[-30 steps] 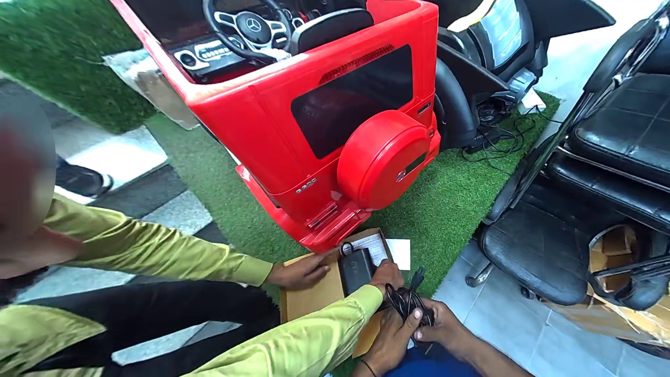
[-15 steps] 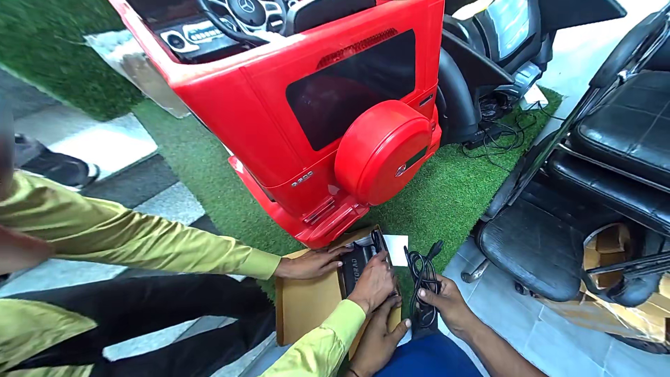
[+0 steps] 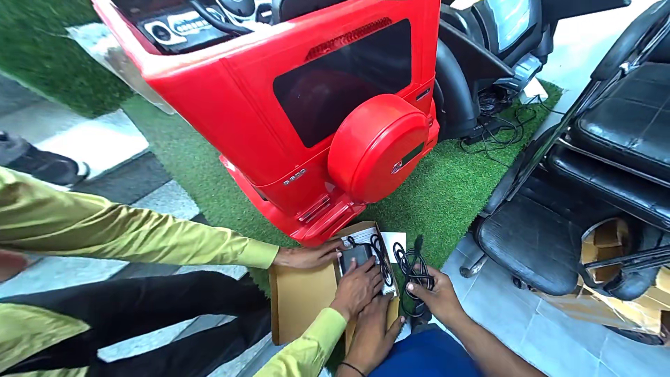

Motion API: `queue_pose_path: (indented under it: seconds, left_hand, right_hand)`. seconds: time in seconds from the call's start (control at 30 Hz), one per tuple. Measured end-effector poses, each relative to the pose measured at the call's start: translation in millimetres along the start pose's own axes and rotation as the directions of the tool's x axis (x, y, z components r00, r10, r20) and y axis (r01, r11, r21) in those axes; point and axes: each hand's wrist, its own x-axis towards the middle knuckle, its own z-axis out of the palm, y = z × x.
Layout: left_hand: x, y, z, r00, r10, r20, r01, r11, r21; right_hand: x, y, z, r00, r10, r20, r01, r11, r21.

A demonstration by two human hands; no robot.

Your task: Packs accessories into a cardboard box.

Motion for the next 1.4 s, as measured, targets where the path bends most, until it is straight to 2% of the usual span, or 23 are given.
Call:
queue_pose_path:
  seconds: [0.13,0.23,0.3,0.37,0.43,0.5,0.57,0.63,0.7,0.77,0.8,0.87,0.9,0.97,1.07,1.13,1.2,1.3,1.4]
  left_hand:
    - [-5,-10,-7,0.998,-0.009,-0.058,0.007,0.999,-0.033]
    - [-11,4,-21,0.988,-0.133,-0.076,0.114,0.97,-0.217]
    - [-11,5,-23,0.977,-0.171,-0.125,0.127,0.946,-0.299]
    - [-13,11,-24,0.947,-0.225,-0.23,0.128,0.92,-0.371]
    - [-17,22,-29,0.879,-0.314,-0.358,0.133,0.883,-0.45]
    - [-16,25,-35,0.835,-0.38,-0.398,0.152,0.854,-0.497]
    - [-10,15,-39,0.867,-0.377,-0.325,0.216,0.873,-0.437]
    - [-3,6,-39,0.909,-0.368,-0.196,0.302,0.905,-0.299]
    - [6,4,-37,0.926,-0.327,-0.187,0.302,0.941,-0.151]
    - [17,7,-42,0.929,-0.324,-0.179,0.324,0.945,-0.031]
    - [22,10,-47,0.932,-0.328,-0.152,0.338,0.941,0.038]
    - [33,17,-60,0.936,-0.347,-0.058,0.352,0.922,0.162]
    - [37,19,-64,0.931,-0.364,-0.015,0.36,0.914,0.186]
    - [44,15,-67,0.915,-0.402,0.024,0.398,0.912,0.104]
    - [56,-5,-65,0.885,-0.464,0.046,0.465,0.87,-0.162]
    - [60,-9,-64,0.886,-0.456,0.083,0.464,0.87,-0.167]
    - [65,0,-70,0.906,-0.409,0.106,0.406,0.913,0.047]
    - [74,26,-77,0.897,-0.417,0.147,0.342,0.866,0.364]
    - [83,49,-77,0.872,-0.464,0.155,0.339,0.801,0.493]
  right_hand:
    - [9,-6,11,0.995,0.001,-0.102,-0.01,0.996,-0.089]
    - [21,-15,23,0.998,0.026,-0.055,-0.032,0.993,-0.115]
    - [31,-16,36,0.998,0.061,0.016,-0.058,0.986,-0.156]
    - [45,-7,52,0.993,0.109,0.052,-0.092,0.961,-0.262]
    - [58,4,67,0.983,0.178,0.034,-0.142,0.871,-0.47]
    - [63,6,79,0.975,0.22,-0.015,-0.184,0.774,-0.606]
    - [58,0,84,0.969,0.246,-0.002,-0.185,0.72,-0.669]
    - [43,-6,86,0.949,0.3,0.097,-0.13,0.654,-0.745]
    - [31,-12,90,0.934,0.317,0.167,-0.006,0.48,-0.877]
    - [26,-12,95,0.947,0.265,0.182,0.109,0.268,-0.957]
    - [27,-10,96,0.954,0.235,0.187,0.144,0.19,-0.971]
    - [32,-6,93,0.956,0.2,0.215,0.197,0.104,-0.975]
    - [34,-4,91,0.952,0.194,0.236,0.224,0.079,-0.971]
    - [38,-2,84,0.945,0.187,0.267,0.264,0.042,-0.964]
    - [45,6,74,0.942,0.142,0.306,0.299,0.063,-0.952]
    - [49,13,73,0.949,0.124,0.29,0.274,0.13,-0.953]
    - [53,23,71,0.954,0.084,0.287,0.266,0.199,-0.943]
    - [56,36,58,0.942,0.009,0.336,0.316,0.321,-0.893]
    - [63,26,37,0.937,0.051,0.347,0.255,0.579,-0.774]
